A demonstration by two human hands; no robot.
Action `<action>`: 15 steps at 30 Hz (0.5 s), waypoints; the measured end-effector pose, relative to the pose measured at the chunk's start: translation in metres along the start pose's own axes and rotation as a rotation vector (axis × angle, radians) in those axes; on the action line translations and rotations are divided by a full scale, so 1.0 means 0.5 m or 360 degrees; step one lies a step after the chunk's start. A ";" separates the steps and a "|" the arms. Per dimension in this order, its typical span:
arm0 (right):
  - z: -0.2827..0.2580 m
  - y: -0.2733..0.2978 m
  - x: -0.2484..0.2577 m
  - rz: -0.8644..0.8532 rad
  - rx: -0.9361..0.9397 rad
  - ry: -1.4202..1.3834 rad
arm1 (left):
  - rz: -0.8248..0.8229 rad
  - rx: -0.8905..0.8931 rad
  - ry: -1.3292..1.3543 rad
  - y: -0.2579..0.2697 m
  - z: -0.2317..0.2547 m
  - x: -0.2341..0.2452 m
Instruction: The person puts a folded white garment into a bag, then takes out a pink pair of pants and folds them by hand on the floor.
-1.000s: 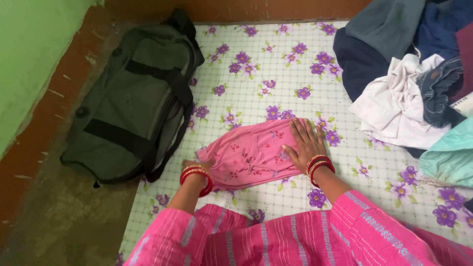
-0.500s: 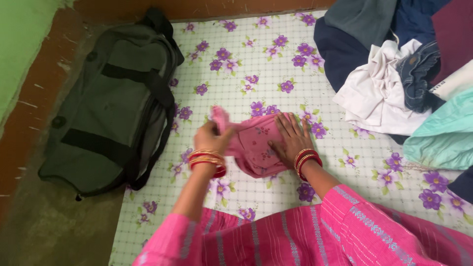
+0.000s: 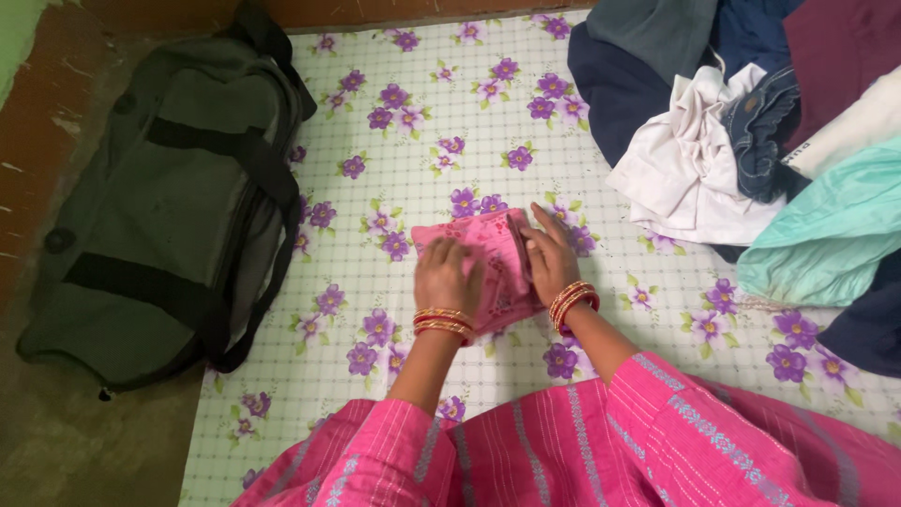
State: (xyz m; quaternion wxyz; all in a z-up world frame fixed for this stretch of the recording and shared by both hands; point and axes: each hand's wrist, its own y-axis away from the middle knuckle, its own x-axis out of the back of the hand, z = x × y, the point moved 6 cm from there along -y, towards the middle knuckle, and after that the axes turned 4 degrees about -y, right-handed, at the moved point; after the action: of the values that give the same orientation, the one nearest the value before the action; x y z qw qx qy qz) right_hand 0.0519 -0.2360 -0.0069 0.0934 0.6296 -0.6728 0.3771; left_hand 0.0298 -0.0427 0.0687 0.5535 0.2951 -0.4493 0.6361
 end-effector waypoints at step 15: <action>-0.027 0.001 0.016 0.0231 -0.0296 -0.0104 | -0.0791 0.0031 -0.0444 0.031 -0.026 -0.025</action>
State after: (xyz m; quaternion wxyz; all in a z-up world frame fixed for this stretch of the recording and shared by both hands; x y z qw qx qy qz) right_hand 0.0450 -0.2336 0.0072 0.1019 0.5798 -0.7514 0.2980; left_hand 0.0191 -0.0363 0.0485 0.6224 0.4863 -0.4289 0.4383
